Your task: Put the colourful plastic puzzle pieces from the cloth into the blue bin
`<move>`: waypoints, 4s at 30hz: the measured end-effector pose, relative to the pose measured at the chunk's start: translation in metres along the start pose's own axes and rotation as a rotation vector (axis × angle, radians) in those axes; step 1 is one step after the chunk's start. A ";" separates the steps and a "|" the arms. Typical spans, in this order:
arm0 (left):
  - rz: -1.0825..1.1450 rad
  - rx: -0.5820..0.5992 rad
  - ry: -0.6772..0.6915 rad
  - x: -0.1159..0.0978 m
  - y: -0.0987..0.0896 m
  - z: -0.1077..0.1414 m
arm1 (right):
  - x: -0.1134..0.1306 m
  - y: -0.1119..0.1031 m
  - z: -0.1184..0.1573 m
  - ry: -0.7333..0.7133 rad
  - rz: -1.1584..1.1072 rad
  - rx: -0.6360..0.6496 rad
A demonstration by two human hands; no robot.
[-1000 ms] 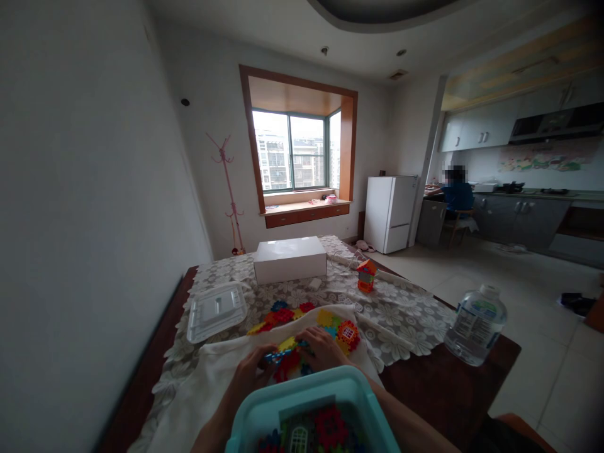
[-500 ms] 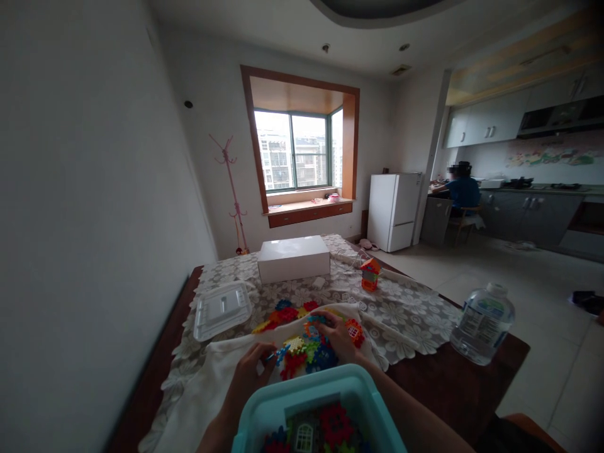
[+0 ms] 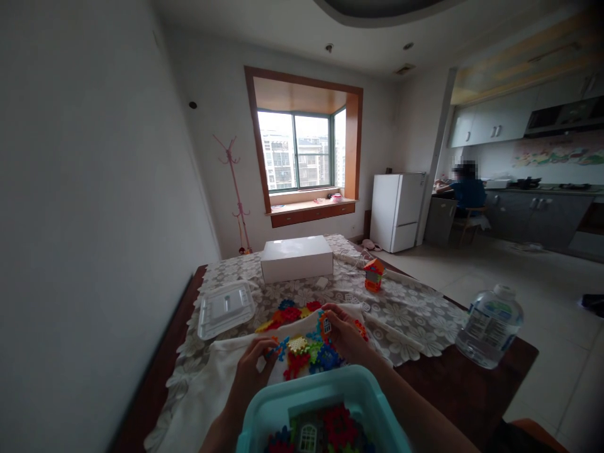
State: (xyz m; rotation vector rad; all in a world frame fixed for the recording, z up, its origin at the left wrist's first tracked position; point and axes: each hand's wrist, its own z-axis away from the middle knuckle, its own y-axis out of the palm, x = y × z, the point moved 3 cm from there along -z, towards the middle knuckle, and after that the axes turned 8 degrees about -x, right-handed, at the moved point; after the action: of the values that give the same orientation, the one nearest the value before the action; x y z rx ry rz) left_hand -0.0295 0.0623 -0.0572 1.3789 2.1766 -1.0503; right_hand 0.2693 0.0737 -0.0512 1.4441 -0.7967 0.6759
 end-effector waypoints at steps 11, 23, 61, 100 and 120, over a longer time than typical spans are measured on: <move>0.297 -0.088 -0.439 0.007 -0.001 0.000 | 0.004 0.016 0.019 0.022 0.233 0.705; 0.724 0.752 -0.491 -0.124 -0.038 -0.018 | -0.039 0.005 0.008 -0.369 1.230 0.515; -0.141 0.525 -0.166 -0.003 0.020 0.005 | -0.005 0.006 0.008 -0.341 0.930 0.178; -0.152 0.339 -0.215 -0.006 0.022 0.012 | 0.011 -0.034 -0.015 -0.481 1.512 -0.078; -0.181 0.374 -0.309 -0.013 0.022 0.011 | 0.017 -0.028 -0.007 -0.373 1.640 0.099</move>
State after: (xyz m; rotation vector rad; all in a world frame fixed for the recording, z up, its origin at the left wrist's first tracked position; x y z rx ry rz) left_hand -0.0053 0.0516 -0.0653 1.0778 1.9690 -1.6849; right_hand 0.3028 0.0789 -0.0536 0.7107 -2.2807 1.6489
